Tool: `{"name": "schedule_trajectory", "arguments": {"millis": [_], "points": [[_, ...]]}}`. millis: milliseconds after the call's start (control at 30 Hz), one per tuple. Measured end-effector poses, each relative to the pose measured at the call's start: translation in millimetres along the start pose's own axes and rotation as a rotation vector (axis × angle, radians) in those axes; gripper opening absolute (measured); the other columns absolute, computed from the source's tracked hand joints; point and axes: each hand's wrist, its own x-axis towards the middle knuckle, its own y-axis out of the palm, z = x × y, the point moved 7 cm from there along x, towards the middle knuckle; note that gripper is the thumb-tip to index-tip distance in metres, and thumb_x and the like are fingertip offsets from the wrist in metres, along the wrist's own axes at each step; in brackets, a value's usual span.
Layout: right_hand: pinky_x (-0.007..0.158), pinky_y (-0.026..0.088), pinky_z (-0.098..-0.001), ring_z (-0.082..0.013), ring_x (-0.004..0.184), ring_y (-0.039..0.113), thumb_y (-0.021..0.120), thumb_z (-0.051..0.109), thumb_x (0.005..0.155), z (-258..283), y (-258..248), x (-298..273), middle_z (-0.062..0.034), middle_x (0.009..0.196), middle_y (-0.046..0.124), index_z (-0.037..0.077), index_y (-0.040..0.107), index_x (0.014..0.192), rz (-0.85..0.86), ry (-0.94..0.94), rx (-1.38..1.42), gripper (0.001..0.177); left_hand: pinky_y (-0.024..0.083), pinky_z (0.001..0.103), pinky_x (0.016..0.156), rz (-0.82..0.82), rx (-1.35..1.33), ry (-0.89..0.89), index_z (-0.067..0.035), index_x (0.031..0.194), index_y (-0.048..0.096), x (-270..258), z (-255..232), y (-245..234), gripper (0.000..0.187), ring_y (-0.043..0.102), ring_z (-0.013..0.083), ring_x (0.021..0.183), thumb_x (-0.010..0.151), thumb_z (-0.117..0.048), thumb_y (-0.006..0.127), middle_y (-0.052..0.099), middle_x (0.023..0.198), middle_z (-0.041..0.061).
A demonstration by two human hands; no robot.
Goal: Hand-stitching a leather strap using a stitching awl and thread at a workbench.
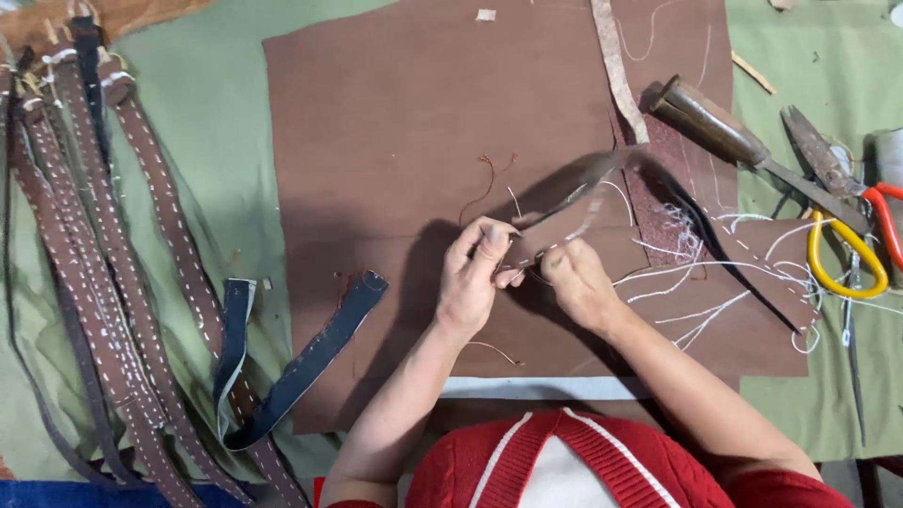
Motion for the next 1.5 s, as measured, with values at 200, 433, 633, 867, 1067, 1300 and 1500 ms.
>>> {"name": "schedule_trajectory", "arguments": {"millis": [200, 433, 633, 867, 1067, 1300, 1500], "points": [[0.076, 0.058, -0.0483, -0.0286, 0.081, 0.072, 0.064, 0.014, 0.099, -40, -21, -8, -0.0179, 0.092, 0.072, 0.001, 0.071, 0.116, 0.017, -0.296, -0.289, 0.023, 0.05, 0.028, 0.059, 0.089, -0.294, -0.105, -0.002, 0.113, 0.066, -4, -2, -11, 0.034, 0.047, 0.0059, 0.05, 0.109, -0.033, 0.054, 0.049, 0.061, 0.001], [0.075, 0.058, -0.042, -0.0257, 0.078, 0.073, 0.077, 0.01, 0.093, -26, -32, -6, -0.0128, 0.082, 0.071, 0.002, 0.071, 0.107, -0.125, -0.294, -0.272, 0.017, 0.052, 0.023, 0.055, -0.08, 0.169, -0.139, -0.001, 0.116, 0.06, -14, -6, -80, 0.026, 0.055, 0.0083, 0.059, 0.099, -0.019, 0.068, 0.064, 0.077, 0.011], [0.072, 0.058, -0.0382, -0.0209, 0.072, 0.073, 0.083, 0.011, 0.089, -46, -37, -8, -0.0092, 0.076, 0.072, 0.005, 0.073, 0.101, -0.191, -0.237, -0.267, 0.017, 0.061, 0.038, 0.076, -0.24, 1.016, 0.233, -0.017, 0.111, 0.078, -20, -92, -71, 0.021, 0.07, 0.0263, 0.089, 0.092, -0.025, 0.08, 0.072, 0.1, 0.007], [0.079, 0.06, -0.0458, -0.0286, 0.088, 0.075, 0.083, 0.01, 0.088, -26, -26, -6, -0.0139, 0.09, 0.075, 0.003, 0.073, 0.107, -0.148, -0.275, -0.263, 0.022, 0.059, 0.035, 0.085, -0.135, 0.989, 0.425, -0.021, 0.108, 0.08, -6, -89, -16, 0.016, 0.072, 0.0224, 0.093, 0.093, -0.022, 0.079, 0.073, 0.096, 0.0], [0.082, 0.06, -0.0457, -0.0277, 0.093, 0.076, 0.082, 0.01, 0.088, -24, -23, -7, -0.013, 0.094, 0.076, 0.004, 0.076, 0.108, -0.129, -0.273, -0.213, 0.022, 0.058, 0.035, 0.083, -0.103, 1.015, 0.504, -0.019, 0.106, 0.079, 3, -65, -17, 0.012, 0.069, 0.0216, 0.087, 0.094, -0.02, 0.077, 0.068, 0.093, 0.0], [0.082, 0.059, -0.0438, -0.0293, 0.091, 0.076, 0.083, 0.012, 0.087, -25, -21, -8, -0.0151, 0.094, 0.076, 0.003, 0.075, 0.106, -0.116, -0.293, -0.208, 0.022, 0.059, 0.041, 0.068, -0.046, 0.967, 0.291, -0.012, 0.102, 0.071, -3, -82, -15, 0.007, 0.071, 0.0328, 0.082, 0.099, -0.018, 0.07, 0.069, 0.09, 0.009], [0.082, 0.059, -0.045, -0.0314, 0.092, 0.076, 0.084, 0.013, 0.087, -12, -17, -7, -0.0162, 0.095, 0.075, 0.002, 0.075, 0.106, -0.093, -0.304, -0.228, 0.024, 0.057, 0.045, 0.058, -0.001, 0.956, 0.159, -0.011, 0.102, 0.068, 1, -82, -21, 0.008, 0.072, 0.0376, 0.071, 0.1, -0.018, 0.065, 0.07, 0.078, 0.016]]}}
